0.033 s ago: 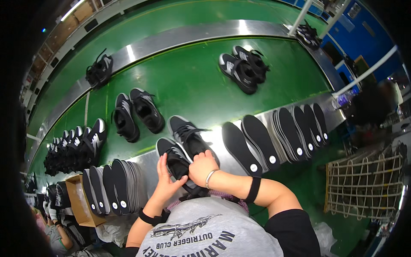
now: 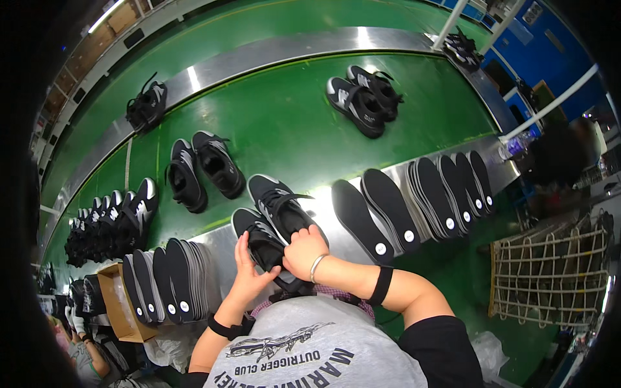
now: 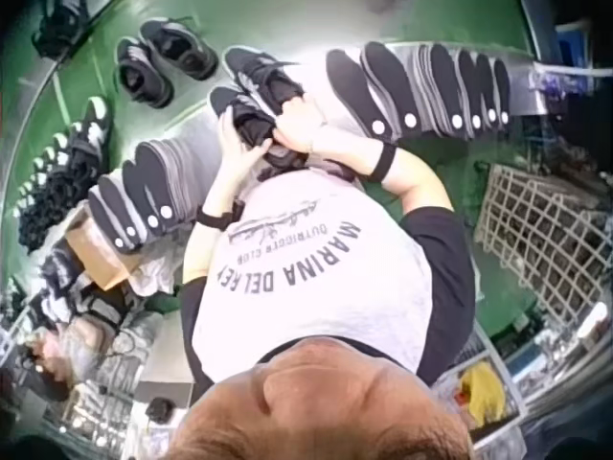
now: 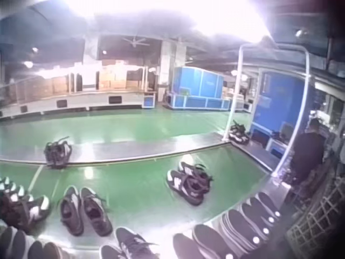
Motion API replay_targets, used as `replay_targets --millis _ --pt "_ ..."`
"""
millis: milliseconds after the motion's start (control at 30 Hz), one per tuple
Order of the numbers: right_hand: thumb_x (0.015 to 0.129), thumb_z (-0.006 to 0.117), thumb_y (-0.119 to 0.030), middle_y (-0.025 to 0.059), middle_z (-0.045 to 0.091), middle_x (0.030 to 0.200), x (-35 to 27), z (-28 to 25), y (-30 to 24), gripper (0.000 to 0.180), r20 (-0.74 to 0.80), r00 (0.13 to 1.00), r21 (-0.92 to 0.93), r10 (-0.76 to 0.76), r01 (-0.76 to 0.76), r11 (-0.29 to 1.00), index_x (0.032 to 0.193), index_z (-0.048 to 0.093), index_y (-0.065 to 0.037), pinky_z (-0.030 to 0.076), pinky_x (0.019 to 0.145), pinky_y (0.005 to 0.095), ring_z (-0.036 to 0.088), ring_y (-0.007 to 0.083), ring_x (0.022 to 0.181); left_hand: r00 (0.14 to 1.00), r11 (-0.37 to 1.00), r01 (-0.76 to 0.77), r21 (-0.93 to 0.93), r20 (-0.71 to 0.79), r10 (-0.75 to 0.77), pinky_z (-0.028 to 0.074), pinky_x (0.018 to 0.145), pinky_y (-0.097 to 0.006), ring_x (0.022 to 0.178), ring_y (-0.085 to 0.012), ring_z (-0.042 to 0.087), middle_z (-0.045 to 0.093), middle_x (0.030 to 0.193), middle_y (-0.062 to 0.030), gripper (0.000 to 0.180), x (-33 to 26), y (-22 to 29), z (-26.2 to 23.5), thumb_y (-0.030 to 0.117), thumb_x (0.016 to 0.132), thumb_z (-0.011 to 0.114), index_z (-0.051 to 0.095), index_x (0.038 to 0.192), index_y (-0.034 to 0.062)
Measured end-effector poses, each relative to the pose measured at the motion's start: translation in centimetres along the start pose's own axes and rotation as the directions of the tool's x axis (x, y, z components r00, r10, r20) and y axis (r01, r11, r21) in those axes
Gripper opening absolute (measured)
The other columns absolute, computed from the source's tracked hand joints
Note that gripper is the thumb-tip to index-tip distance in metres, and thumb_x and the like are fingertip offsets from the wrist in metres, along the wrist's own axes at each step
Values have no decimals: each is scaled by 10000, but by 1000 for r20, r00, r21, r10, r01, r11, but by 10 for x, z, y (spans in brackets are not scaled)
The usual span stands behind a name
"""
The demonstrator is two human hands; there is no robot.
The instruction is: Inspecting shoes, inserting insoles, and organizing shoe components in a manufacturing facility.
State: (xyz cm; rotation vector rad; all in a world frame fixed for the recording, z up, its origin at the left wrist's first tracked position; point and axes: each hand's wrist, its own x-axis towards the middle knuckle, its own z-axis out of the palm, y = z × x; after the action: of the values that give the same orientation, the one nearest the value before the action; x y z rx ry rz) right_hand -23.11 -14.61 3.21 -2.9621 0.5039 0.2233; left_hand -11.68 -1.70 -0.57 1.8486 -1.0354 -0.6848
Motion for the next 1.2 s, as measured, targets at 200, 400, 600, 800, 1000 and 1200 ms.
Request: replay_targets --millis 200,400,600,800,1000,1200 --pt "740 545 -294 99 583 666 -39 10 32 235 -248 967 384 52 49 922 675 594 -73 411 638 388 554 282 658 953 992 59 108 -304 -23 190 994 -400 1196 -358 177 182 1267 -224 1025 -22 -3 17 179 518 773 108 1274 -14" --pt "714 602 -303 132 569 888 -64 47 100 306 -262 844 376 468 -357 855 872 536 -49 425 728 398 527 286 856 965 921 -164 353 -139 225 304 855 -406 1033 -339 348 355 1125 -181 620 -52 -5 18 154 558 735 385 1055 30" --pt "649 656 -436 83 530 987 -57 80 114 533 -65 754 -16 653 -656 755 1000 470 -80 410 735 415 498 244 943 933 787 -124 605 -198 300 349 819 -407 936 -320 433 455 986 -141 531 -20 23 38 210 609 709 453 1024 0" --pt "642 669 -337 107 536 916 -74 49 122 418 -311 759 224 572 -526 820 931 507 -81 418 730 384 515 273 882 901 815 -323 481 -108 421 434 692 -343 810 -274 520 544 880 -97 305 6 14 35 162 651 662 549 901 30" --pt "667 627 -158 118 528 801 -86 -66 74 129 -392 920 463 6 192 865 702 594 -38 453 611 314 543 269 691 993 980 96 -172 -47 -105 457 580 -259 590 -161 591 625 680 -116 222 23 14 23 164 701 646 635 840 -9" --pt "687 532 -135 107 539 799 -78 -63 14 125 282 935 -56 -215 240 969 702 624 -52 469 596 379 580 256 666 974 902 227 -367 85 -211 426 566 -251 601 -114 537 613 680 -95 295 26 3 31 229 749 610 618 839 -52"
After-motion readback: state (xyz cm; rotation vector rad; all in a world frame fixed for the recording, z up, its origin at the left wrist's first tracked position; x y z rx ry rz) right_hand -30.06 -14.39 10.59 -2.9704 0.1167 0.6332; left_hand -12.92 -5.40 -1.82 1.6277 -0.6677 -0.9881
